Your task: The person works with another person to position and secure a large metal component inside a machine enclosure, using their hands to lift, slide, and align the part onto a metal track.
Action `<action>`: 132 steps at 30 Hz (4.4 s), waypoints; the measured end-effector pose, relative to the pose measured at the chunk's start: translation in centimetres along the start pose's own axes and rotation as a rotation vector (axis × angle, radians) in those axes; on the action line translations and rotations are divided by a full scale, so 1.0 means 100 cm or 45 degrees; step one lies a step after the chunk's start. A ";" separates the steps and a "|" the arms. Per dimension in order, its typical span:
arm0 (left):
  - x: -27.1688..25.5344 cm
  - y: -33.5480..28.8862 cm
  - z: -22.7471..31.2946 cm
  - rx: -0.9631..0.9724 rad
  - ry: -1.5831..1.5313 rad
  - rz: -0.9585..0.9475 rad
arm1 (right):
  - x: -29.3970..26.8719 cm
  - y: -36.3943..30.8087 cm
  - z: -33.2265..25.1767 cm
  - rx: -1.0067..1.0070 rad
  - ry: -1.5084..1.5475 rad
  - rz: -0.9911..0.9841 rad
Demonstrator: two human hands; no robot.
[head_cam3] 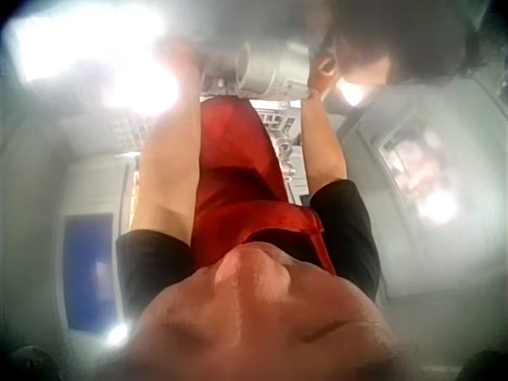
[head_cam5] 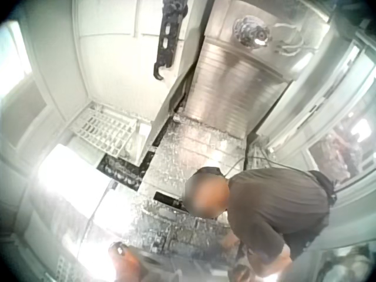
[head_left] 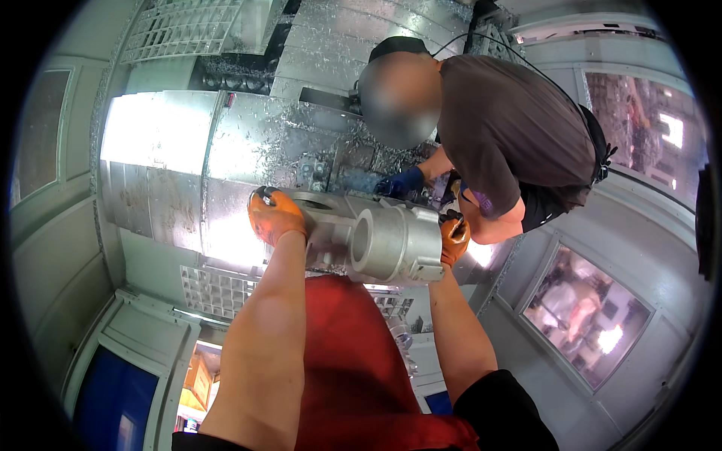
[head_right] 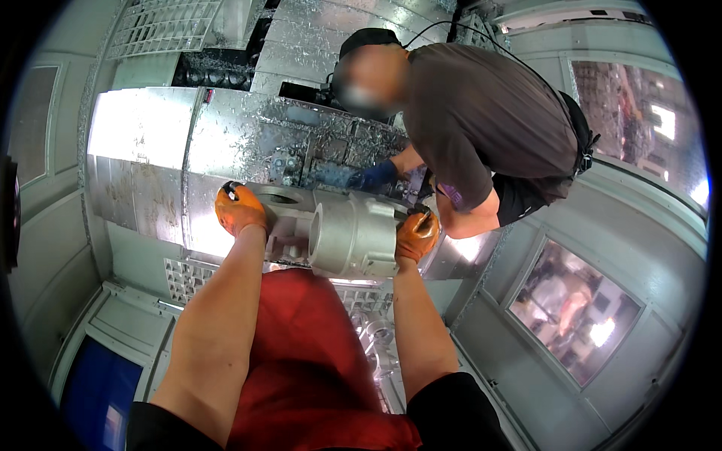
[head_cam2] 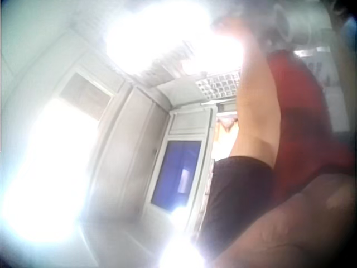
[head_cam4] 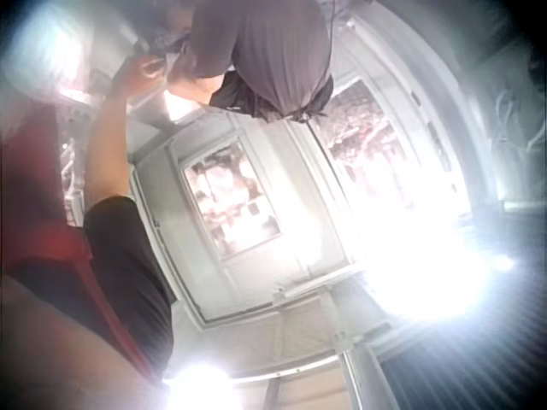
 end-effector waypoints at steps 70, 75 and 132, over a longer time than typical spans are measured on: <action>0.013 -0.067 0.022 1.463 0.434 -0.306 | -0.003 -0.067 0.043 -0.053 0.012 0.532; 0.005 -0.077 0.034 1.506 0.406 -0.249 | -0.001 -0.064 0.045 -0.009 0.053 0.445; 0.033 -0.030 0.004 1.356 0.020 -0.575 | -0.003 -0.060 0.040 -0.036 -0.012 0.549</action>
Point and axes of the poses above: each hand's wrist, its own y-axis towards the middle knuckle, its own x-axis out of the palm, z = x × y, the point moved 4 cm from there along y, towards the middle knuckle, and after that the axes turned 15 degrees about -z, right-handed, at the moved point
